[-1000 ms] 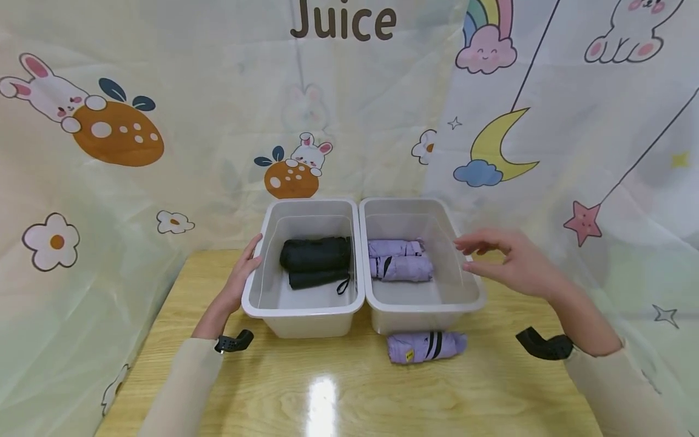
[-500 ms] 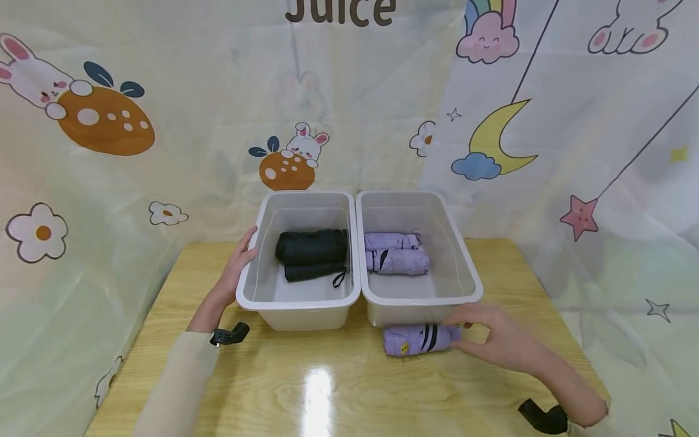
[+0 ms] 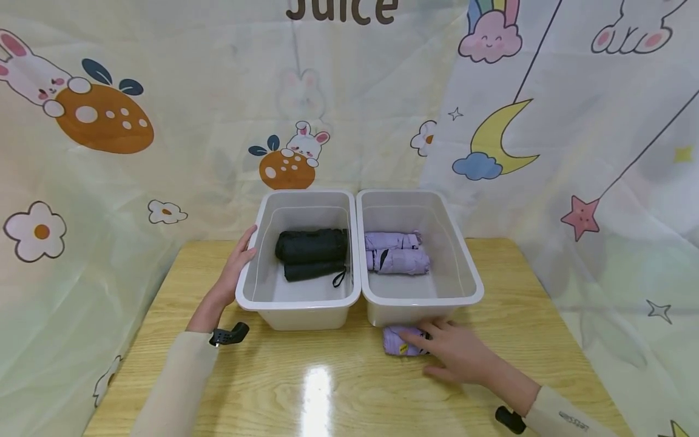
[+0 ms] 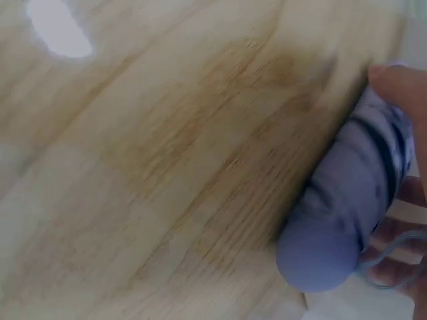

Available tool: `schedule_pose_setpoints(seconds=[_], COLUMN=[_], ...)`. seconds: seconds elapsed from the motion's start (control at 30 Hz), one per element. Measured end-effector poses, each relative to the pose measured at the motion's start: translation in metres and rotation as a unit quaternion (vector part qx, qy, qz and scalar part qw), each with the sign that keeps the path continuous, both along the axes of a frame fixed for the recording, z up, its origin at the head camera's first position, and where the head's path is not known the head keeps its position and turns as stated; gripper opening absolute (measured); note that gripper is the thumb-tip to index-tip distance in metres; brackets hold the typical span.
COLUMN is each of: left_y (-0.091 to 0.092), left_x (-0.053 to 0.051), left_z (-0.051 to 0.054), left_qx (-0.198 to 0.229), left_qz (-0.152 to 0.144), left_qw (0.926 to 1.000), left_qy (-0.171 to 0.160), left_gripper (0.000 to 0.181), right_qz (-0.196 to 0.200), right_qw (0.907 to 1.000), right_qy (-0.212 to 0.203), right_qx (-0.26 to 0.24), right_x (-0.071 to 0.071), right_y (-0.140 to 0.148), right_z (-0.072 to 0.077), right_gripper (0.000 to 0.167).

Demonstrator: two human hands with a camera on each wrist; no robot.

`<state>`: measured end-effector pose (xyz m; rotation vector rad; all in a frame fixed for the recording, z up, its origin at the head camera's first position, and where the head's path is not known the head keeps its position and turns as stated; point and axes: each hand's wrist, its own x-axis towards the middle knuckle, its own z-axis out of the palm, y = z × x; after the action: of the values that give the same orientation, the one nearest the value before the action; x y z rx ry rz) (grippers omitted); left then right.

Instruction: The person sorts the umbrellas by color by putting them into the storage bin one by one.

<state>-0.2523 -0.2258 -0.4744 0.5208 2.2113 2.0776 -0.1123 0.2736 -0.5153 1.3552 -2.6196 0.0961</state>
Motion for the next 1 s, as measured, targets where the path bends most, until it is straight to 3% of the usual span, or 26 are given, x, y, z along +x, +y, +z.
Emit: schedule_pose_setpoints(seconds=[0.13,0.4,0.67,0.8,0.9,1.0], left_y=[0.000,0.002,0.001,0.001,0.001,0.001], left_x=[0.001,0.003,0.002,0.001,0.003,0.002], left_z=[0.001,0.001,0.002,0.002,0.000,0.001], left_qx=[-0.001,-0.003,-0.003,-0.003,-0.005,-0.006], left_qz=[0.000,-0.002,-0.001,0.000,0.002,0.005], left_qw=[1.0000,1.0000,1.0000,1.0000,1.0000,1.0000], left_qy=[0.001,0.004,0.009,0.001,-0.003,-0.001], left_gripper=[0.054,0.053,0.054,0.054,0.054,0.054], right_qz=[-0.003,-0.067,-0.072,-0.067,-0.061,-0.039], right_qw=[0.9999,0.9937,0.9798,0.9678,0.9540,0.9451], right_qy=[-0.010,-0.087,-0.162,-0.219,-0.269,-0.291], right_qx=[0.003,-0.021,-0.093,-0.105,-0.116,-0.143], right_x=[-0.002,-0.005,-0.009,-0.003,0.004,0.007], right_y=[-0.008,-0.026,-0.040,-0.046,-0.048,-0.047], right_z=[-0.011,-0.033,-0.029,-0.010,0.018,0.051], right_gripper=[0.089,0.091,0.088,0.088,0.087,0.086])
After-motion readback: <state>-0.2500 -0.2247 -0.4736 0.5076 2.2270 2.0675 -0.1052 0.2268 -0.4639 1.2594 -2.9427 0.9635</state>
